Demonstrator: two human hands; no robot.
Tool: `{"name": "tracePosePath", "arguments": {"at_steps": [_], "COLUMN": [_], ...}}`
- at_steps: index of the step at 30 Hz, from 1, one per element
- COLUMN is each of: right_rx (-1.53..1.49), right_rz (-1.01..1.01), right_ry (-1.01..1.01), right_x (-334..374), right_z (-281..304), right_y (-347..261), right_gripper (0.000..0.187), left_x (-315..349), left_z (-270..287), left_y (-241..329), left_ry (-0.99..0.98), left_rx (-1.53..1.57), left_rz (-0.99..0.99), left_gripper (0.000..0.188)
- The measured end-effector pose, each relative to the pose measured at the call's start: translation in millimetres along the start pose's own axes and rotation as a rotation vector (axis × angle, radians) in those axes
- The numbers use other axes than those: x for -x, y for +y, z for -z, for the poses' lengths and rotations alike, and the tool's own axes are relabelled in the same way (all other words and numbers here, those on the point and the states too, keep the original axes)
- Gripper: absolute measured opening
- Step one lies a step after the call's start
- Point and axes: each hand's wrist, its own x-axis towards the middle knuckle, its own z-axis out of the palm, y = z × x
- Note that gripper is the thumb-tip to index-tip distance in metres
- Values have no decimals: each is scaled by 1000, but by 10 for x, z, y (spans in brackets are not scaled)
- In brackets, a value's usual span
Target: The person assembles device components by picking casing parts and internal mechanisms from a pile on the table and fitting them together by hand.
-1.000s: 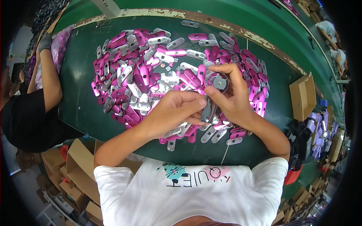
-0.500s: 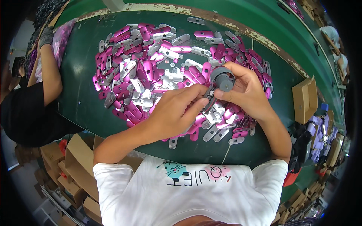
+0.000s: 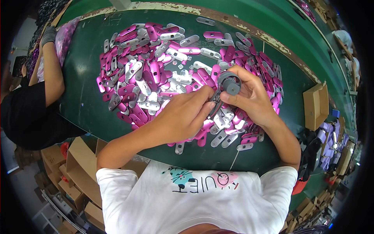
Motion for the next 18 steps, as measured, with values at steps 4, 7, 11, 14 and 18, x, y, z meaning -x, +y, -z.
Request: {"name": "tracePosePath", "arguments": {"at_steps": [4, 7, 11, 14, 18], "right_rx": [20, 70, 85, 31, -120], "right_rz": [-90, -6, 59, 7, -46], "right_ry": [12, -2, 9, 7, 50], "right_x": [15, 14, 23, 11, -19], "right_z": [14, -19, -50, -20, 32], "right_y": [-15, -49, -66, -47, 83], "right_gripper": [34, 29, 29, 28, 27], "left_x": [1, 7, 19, 21, -27], "left_z": [-10, -46, -20, 5, 61], "left_y": [0, -69, -45, 0, -21], "left_ry": [-8, 64, 58, 45, -140], "left_rx": [-27, -88, -72, -82, 289], "left_rz": [13, -116, -146, -158, 296], "left_gripper": [12, 12, 12, 11, 20]}}
